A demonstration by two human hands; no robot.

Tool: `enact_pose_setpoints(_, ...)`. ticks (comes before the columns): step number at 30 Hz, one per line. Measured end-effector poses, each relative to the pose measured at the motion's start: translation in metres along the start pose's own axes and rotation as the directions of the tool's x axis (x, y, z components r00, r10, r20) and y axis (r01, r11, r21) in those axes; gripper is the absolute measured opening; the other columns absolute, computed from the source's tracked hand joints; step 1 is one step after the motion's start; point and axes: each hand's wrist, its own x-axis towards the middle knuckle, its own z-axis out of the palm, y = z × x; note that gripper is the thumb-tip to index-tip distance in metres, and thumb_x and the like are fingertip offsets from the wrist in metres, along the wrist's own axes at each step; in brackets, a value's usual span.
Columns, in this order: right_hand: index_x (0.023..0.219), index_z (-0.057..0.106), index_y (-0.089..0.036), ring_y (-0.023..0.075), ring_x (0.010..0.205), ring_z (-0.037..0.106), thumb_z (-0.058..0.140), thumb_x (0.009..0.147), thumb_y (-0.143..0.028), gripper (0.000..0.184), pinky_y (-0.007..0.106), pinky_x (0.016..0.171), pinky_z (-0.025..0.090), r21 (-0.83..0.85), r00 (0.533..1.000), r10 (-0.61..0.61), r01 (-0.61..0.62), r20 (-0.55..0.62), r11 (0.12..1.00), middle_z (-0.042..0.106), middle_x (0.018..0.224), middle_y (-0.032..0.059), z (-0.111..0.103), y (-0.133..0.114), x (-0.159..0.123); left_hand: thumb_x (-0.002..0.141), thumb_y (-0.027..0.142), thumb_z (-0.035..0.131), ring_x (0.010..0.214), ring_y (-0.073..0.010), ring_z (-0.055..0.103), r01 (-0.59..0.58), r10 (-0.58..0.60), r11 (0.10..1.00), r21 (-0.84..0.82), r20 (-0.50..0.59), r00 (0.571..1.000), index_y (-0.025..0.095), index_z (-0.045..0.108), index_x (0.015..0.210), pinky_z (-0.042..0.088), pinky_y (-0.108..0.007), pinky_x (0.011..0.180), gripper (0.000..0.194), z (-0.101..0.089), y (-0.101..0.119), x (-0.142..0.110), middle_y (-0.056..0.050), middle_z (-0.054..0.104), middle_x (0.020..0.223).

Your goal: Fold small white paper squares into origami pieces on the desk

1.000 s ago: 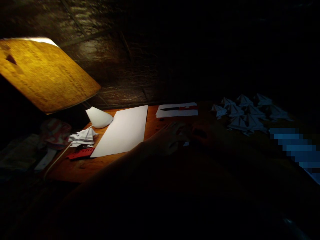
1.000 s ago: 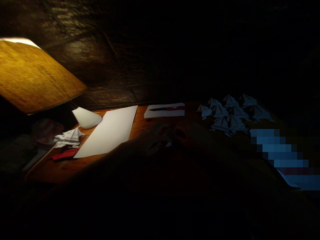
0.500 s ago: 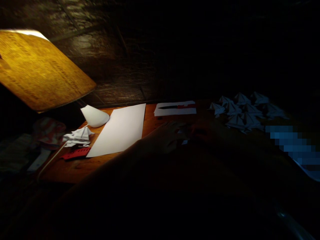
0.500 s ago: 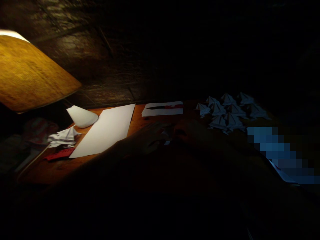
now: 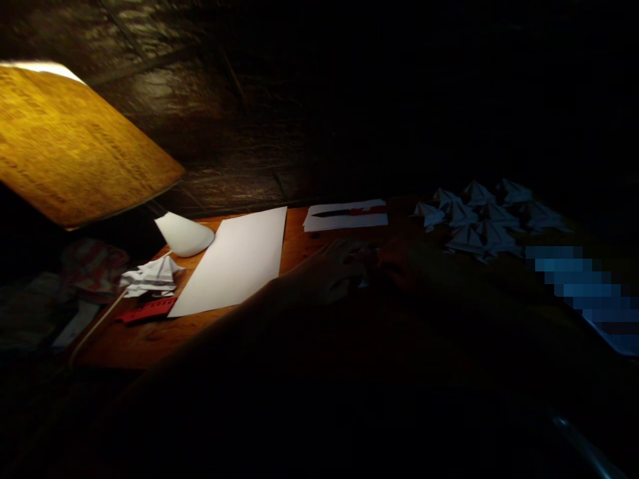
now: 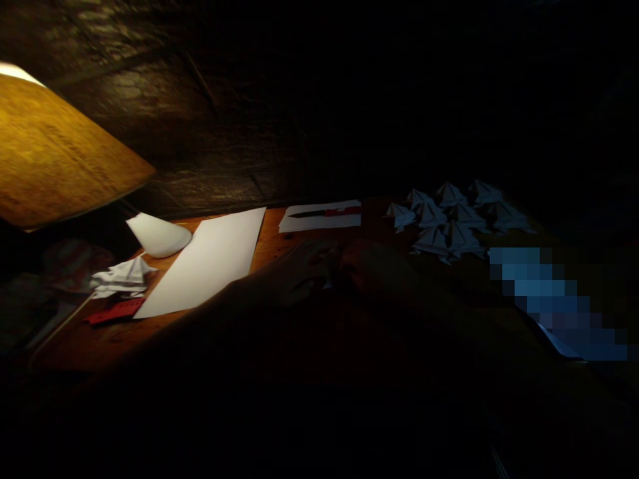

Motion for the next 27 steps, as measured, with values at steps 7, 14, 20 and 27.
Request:
enact_pose_setpoints(7, 0.102, 0.082, -0.022, 0.0253, 0.105, 0.069, 0.059, 0.087, -0.011, 0.029, 0.037, 0.089, 0.052, 0.051, 0.999, 0.036, -0.036, -0.008, 0.998, 0.069, 0.132, 0.0091, -0.001, -0.003, -0.002, 0.083, 0.017, 0.06, 0.145, -0.037, 0.039, 0.007, -0.009, 0.999, 0.035, 0.037, 0.999, 0.025, 0.066, 0.114, 0.04, -0.062, 0.115, 0.032, 0.002, -0.004, 0.001, -0.01, 0.041, 0.157)
enact_pose_setpoints(14, 0.109, 0.08, -0.024, 0.0252, 0.1, 0.069, 0.054, 0.091, -0.011, 0.034, 0.033, 0.079, 0.049, -0.045, 0.997, 0.048, -0.046, 0.057, 0.998, 0.074, 0.115, 0.0103, -0.004, -0.011, -0.006, 0.084, 0.015, 0.058, 0.148, -0.0364, 0.037, -0.018, 0.014, 0.998, 0.063, 0.052, 0.999, 0.023, 0.061, 0.126, 0.04, -0.061, 0.116, 0.043, -0.003, 0.0, 0.001, -0.013, 0.039, 0.16)
enact_pose_setpoints(20, 0.124, 0.072, -0.029, 0.0207, 0.082, 0.067, 0.052, 0.096, -0.017, 0.038, 0.029, 0.065, 0.042, -0.063, 0.996, 0.065, -0.061, 0.056, 0.996, 0.07, 0.109, 0.0094, 0.001, -0.008, -0.012, 0.082, 0.009, 0.055, 0.154, -0.0347, 0.031, -0.046, 0.045, 0.998, 0.05, 0.021, 0.999, 0.021, 0.057, 0.129, 0.036, -0.059, 0.121, 0.048, 0.003, 0.002, -0.001, -0.015, 0.037, 0.162)
enact_pose_setpoints(27, 0.115, 0.073, -0.02, 0.0238, 0.099, 0.068, 0.056, 0.093, -0.014, 0.028, 0.032, 0.079, 0.051, 0.015, 0.996, -0.01, 0.009, 0.085, 1.0, 0.068, 0.125, 0.0135, 0.003, -0.002, -0.014, 0.086, 0.016, 0.056, 0.145, -0.0322, 0.045, 0.101, -0.105, 0.992, -0.076, -0.05, 0.993, 0.022, 0.03, 0.154, 0.043, -0.057, 0.117, 0.073, 0.0, -0.001, -0.003, -0.016, 0.045, 0.157)
